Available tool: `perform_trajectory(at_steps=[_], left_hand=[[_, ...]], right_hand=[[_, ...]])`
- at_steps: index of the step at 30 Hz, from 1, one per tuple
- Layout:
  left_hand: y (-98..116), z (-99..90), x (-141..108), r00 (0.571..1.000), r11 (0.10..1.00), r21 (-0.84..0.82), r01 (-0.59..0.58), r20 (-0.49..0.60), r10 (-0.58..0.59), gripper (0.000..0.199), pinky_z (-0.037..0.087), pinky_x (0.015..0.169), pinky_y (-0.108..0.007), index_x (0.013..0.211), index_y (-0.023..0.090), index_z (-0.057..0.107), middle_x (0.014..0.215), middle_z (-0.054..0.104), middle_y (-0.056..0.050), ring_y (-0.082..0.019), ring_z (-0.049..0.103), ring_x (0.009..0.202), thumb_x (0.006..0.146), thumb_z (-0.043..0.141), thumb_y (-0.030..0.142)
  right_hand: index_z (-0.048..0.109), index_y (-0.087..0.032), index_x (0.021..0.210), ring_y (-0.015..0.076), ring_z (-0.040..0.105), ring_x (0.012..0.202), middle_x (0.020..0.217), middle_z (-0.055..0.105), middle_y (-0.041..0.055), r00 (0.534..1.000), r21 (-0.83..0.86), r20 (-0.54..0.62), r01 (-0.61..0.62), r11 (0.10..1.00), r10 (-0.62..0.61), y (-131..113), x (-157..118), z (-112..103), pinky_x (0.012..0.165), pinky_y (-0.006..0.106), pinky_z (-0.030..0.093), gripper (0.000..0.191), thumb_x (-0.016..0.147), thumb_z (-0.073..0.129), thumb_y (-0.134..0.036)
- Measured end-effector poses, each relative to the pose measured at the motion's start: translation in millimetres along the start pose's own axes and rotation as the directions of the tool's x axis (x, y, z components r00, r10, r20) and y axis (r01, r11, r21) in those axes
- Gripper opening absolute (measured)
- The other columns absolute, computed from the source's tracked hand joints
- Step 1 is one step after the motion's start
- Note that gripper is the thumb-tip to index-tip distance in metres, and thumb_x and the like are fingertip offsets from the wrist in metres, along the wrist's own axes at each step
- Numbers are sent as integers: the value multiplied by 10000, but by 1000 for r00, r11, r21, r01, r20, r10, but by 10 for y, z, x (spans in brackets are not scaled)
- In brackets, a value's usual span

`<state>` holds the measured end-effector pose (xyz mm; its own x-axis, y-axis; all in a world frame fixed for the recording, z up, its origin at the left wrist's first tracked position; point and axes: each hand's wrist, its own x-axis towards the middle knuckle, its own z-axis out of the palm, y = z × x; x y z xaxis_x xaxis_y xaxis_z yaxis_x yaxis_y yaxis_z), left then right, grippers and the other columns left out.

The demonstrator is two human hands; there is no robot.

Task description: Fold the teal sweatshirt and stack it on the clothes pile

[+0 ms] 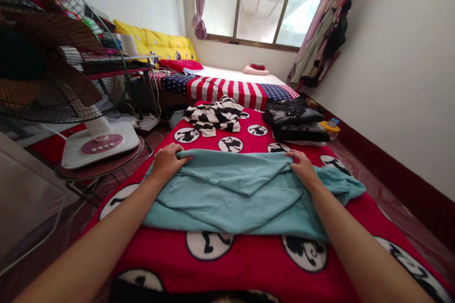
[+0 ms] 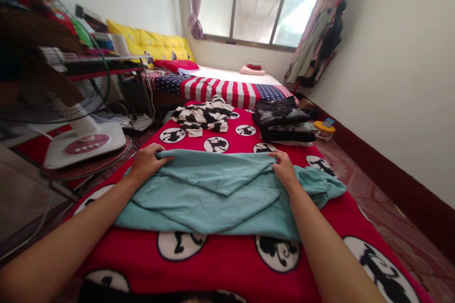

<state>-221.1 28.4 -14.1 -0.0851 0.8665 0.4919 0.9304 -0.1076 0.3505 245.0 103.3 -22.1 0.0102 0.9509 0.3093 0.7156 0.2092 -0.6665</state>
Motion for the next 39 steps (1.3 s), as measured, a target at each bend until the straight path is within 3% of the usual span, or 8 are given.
perform_trajectory(at_steps=[5,10,17,22,24,28,35,39], left_hand=[[24,-19,-23,994,994,28,109,28,-110,407,362,634,-265,775,215,586,724,642,-22,-203,597,722,762,582,622],[6,-13,-26,986,986,-11,165,22,-165,428,388,664,-263,814,220,592,754,661,-26,-215,621,754,761,553,643],[-50,24,-14,978,973,-109,203,-34,-207,420,396,669,-260,784,216,585,747,652,-14,-205,621,751,745,565,633],[-75,23,-9,965,953,-182,243,-60,-257,431,409,679,-262,807,211,617,759,662,-14,-201,625,751,729,578,634],[-96,13,1,949,938,-199,282,-84,-303,449,418,683,-265,814,209,633,765,669,-19,-205,627,753,709,591,643],[-168,-2,37,898,890,-217,402,-100,-430,478,433,665,-271,819,199,658,799,686,-41,-217,630,754,660,624,648],[-270,-72,30,883,879,108,465,11,-468,577,447,641,-365,957,222,690,796,682,-108,-319,634,784,632,650,696],[-56,-210,14,963,904,332,270,-80,-259,473,450,777,-497,1103,193,653,1040,656,-177,-399,581,985,783,604,538]], right_hand=[[737,-187,919,295,553,1190,1287,564,126,996,67,77,-56,996,51,96,-10,-71,946,406,488,311,617,665,-204],[727,-210,858,354,456,1290,1381,493,117,986,144,165,-55,988,30,96,-40,-122,1016,470,426,408,495,805,-380],[705,-224,748,301,436,1297,1358,532,85,970,139,103,206,969,-221,-131,-167,-216,1114,464,275,207,657,722,-409],[654,-203,810,218,617,868,878,687,45,989,294,126,41,955,-81,-214,-162,-222,801,353,467,268,700,641,-447],[631,-189,847,170,575,688,721,638,10,990,285,141,-10,958,-31,-218,-103,-183,654,292,442,336,713,598,-495],[623,-186,931,140,504,588,653,585,-12,995,197,97,0,980,-19,-225,95,-40,561,253,372,385,761,522,-517],[661,-233,793,185,565,677,660,609,0,999,-94,-30,-29,995,26,-104,224,297,661,289,383,169,707,653,-379],[684,-241,807,210,605,754,740,650,20,996,-176,-69,-66,982,55,-39,185,377,700,304,400,180,723,667,-400]])
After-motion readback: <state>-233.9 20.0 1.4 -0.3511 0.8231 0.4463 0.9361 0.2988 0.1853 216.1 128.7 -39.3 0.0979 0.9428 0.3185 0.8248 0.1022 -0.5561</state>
